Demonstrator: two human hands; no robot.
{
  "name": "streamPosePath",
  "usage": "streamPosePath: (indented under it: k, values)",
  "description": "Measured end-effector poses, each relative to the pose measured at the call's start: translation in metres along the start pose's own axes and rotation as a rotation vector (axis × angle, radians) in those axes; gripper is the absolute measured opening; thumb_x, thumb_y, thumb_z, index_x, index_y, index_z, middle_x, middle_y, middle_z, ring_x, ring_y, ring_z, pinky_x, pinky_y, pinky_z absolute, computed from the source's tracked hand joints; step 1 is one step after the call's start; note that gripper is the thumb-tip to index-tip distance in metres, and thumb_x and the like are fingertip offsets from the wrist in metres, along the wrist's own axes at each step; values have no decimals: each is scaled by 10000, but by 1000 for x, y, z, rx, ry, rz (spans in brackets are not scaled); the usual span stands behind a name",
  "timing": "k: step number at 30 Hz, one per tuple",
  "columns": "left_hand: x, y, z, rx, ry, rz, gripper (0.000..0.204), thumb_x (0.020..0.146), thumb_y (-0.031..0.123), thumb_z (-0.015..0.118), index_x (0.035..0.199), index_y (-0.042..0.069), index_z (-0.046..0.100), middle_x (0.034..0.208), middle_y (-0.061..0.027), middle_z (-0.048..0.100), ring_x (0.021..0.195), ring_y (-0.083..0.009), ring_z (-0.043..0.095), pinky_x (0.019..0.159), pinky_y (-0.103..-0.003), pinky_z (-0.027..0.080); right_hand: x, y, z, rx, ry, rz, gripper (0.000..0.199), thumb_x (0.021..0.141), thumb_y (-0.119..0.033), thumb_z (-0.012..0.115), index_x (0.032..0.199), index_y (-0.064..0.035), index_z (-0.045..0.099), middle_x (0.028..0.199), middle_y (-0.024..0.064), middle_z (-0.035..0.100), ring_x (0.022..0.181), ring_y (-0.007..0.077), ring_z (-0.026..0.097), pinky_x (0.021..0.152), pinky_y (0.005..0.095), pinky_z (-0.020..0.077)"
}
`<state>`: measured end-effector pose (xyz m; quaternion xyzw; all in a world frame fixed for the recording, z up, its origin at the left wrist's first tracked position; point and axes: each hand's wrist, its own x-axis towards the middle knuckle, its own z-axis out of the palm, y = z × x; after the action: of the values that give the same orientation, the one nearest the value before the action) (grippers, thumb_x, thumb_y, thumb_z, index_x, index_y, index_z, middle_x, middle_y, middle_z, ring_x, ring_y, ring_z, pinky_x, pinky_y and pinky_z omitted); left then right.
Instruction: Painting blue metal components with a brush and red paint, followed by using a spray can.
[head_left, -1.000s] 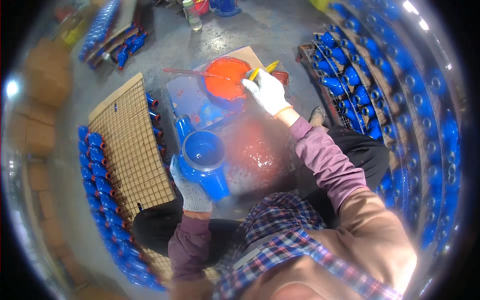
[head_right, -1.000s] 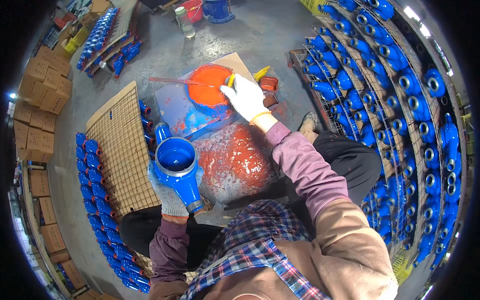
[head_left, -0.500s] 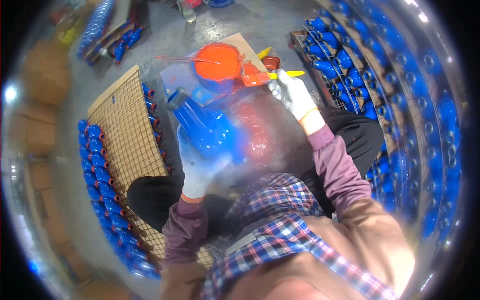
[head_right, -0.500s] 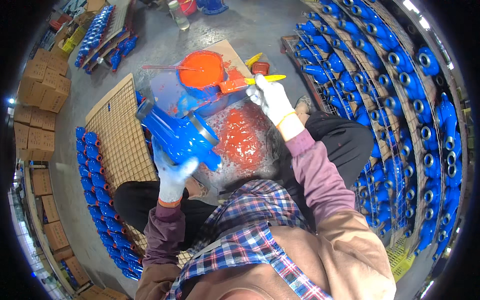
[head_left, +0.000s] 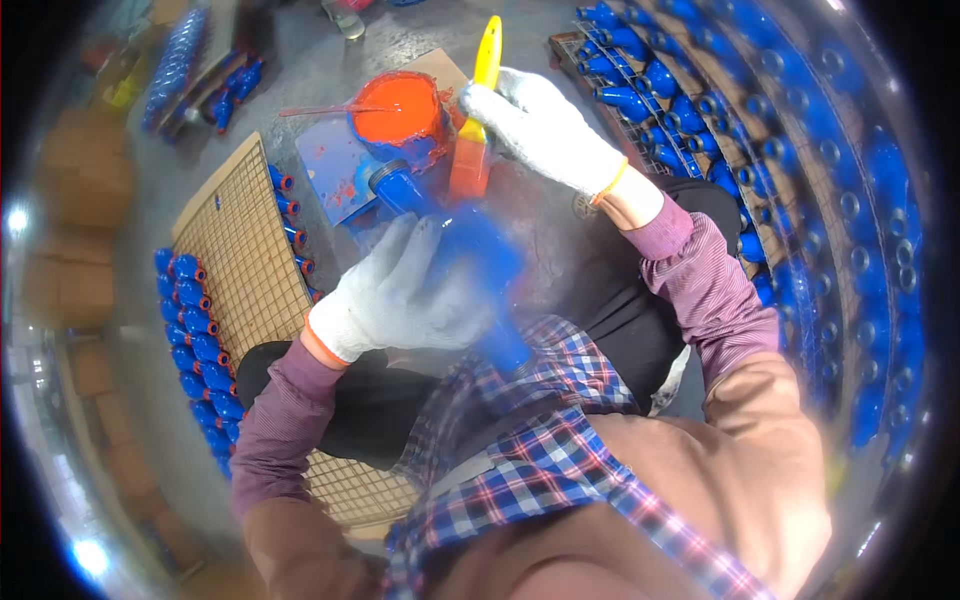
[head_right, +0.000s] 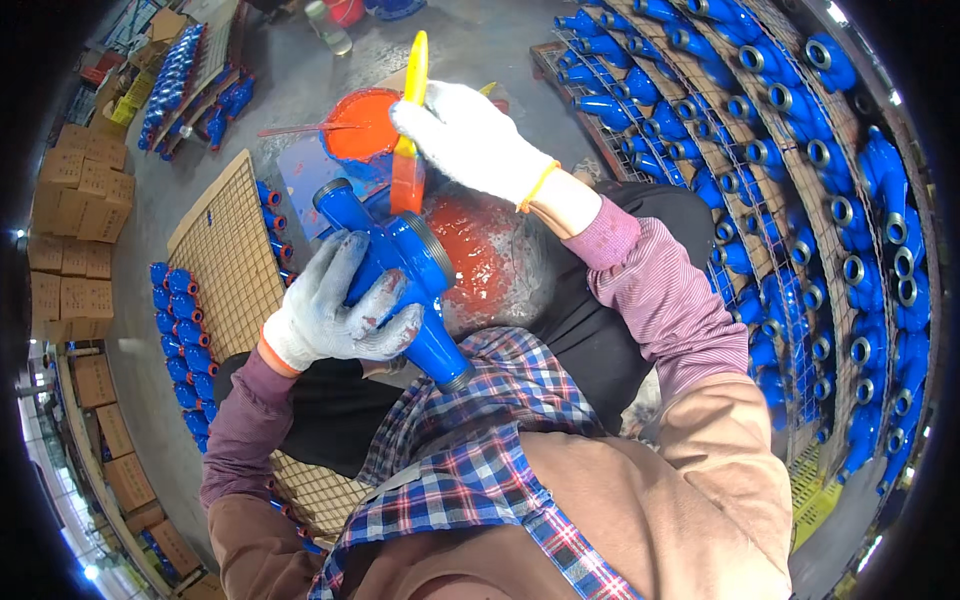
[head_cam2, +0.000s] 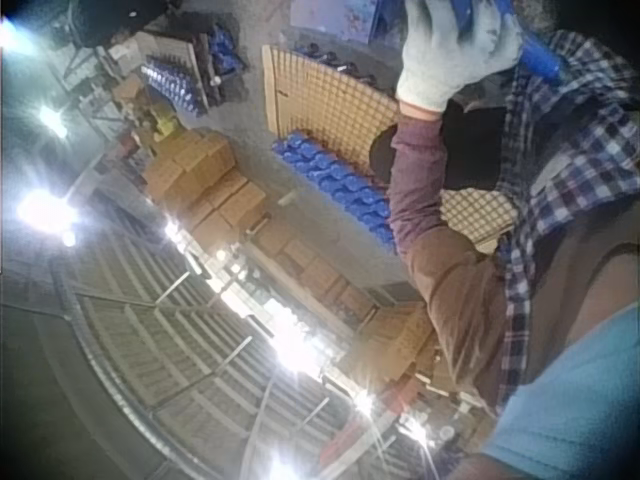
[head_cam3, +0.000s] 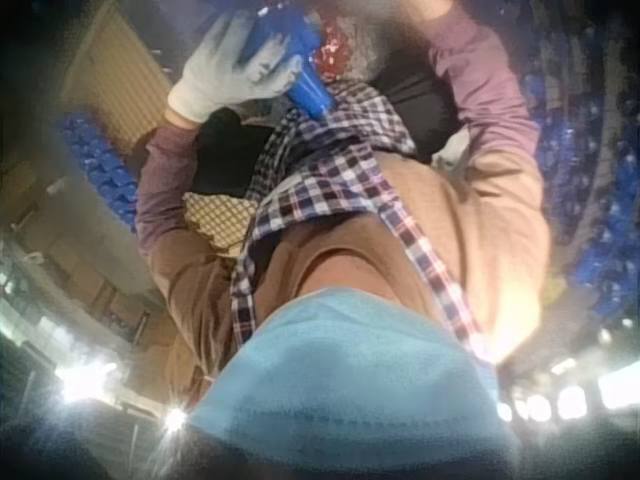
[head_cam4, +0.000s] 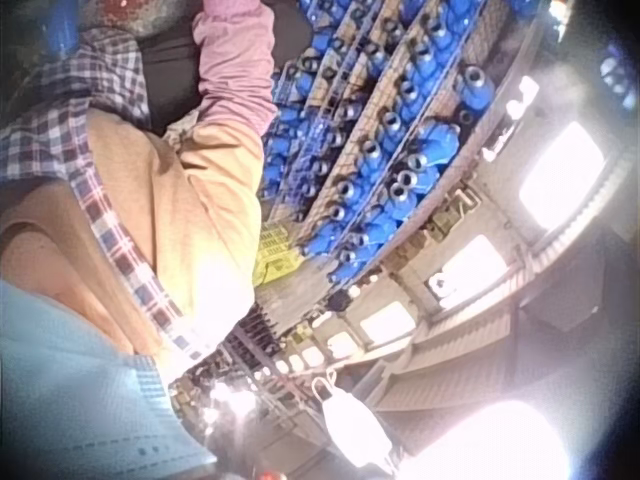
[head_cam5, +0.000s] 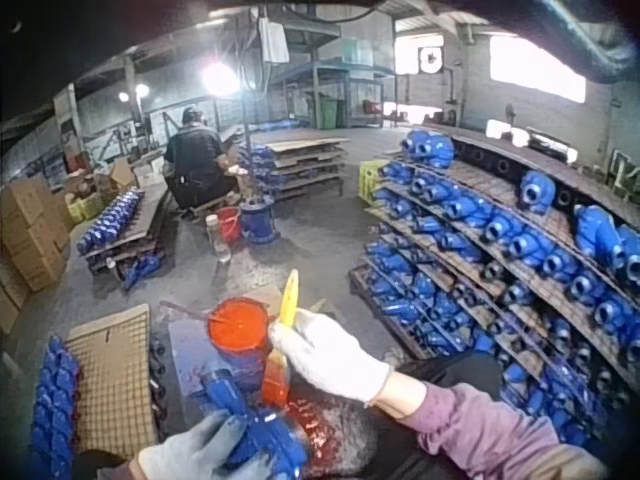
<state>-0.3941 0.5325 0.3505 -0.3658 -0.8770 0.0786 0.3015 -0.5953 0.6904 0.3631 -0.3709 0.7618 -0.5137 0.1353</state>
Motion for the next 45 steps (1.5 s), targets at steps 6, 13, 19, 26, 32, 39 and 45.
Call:
streamPosePath:
  k: [6, 13, 19, 26, 32, 39, 45]
  values:
    - [-6, 1, 3, -29, -28, -69, 464, 795, 346, 716, 1240, 332, 588, 1343, -87, 484, 1062, -435, 569, 831, -546, 573, -29, -28, -8, -72, 58, -213, 308, 981, -325, 569, 1056, -34, 640, 879, 141, 653, 801, 333, 653, 737, 392, 504]
    - [-11, 26, 13, -271, 146, -556, 718, 670, 224, 860, 1305, 123, 541, 1293, -185, 508, 1169, -406, 518, 957, -509, 474, -73, -24, 3, -154, 291, -588, 154, 883, -117, 665, 1008, -33, 694, 936, 141, 675, 830, 339, 669, 751, 389, 529]
    - [11, 49, 26, -785, 424, -1510, 756, 709, 158, 871, 1330, 23, 462, 1171, -102, 595, 1019, -217, 639, 889, -369, 545, -89, 7, 10, -47, 246, -624, 237, 792, -92, 717, 1027, -63, 713, 1012, 119, 688, 966, 340, 630, 843, 412, 501]
    - [6, 35, 36, -2180, 1239, -1757, 345, 908, 134, 674, 1232, 72, 572, 1146, -32, 620, 1002, -183, 640, 841, -362, 559, -91, 36, 5, -226, 149, -735, 347, 721, -98, 734, 1065, -127, 704, 978, 89, 689, 864, 316, 640, 797, 414, 472]
    - [-31, 34, 81, -1652, 811, -1725, 790, 882, 657, 520, 1390, 56, 447, 1256, -199, 594, 1054, -334, 662, 763, -540, 610, -89, 46, -6, -231, -73, -716, 358, 727, -94, 751, 1077, -143, 701, 949, 80, 687, 830, 303, 634, 750, 398, 477]
    - [-42, 17, 76, -2265, 1227, -1575, 891, 856, 624, 580, 1407, -47, 379, 1213, -286, 579, 952, -370, 678, 771, -489, 614, -78, 11, -14, -153, 212, -653, 299, 820, 21, 669, 1106, -66, 664, 985, 117, 669, 860, 310, 637, 794, 428, 503]
    - [-21, -12, 17, -1123, 130, -1528, 608, 775, 329, 768, 1243, -7, 575, 1142, -156, 640, 965, -258, 674, 840, -394, 571, 31, -14, -15, -562, 310, -665, 223, 957, -181, 586, 1079, 2, 619, 923, 199, 648, 828, 369, 636, 733, 448, 514]
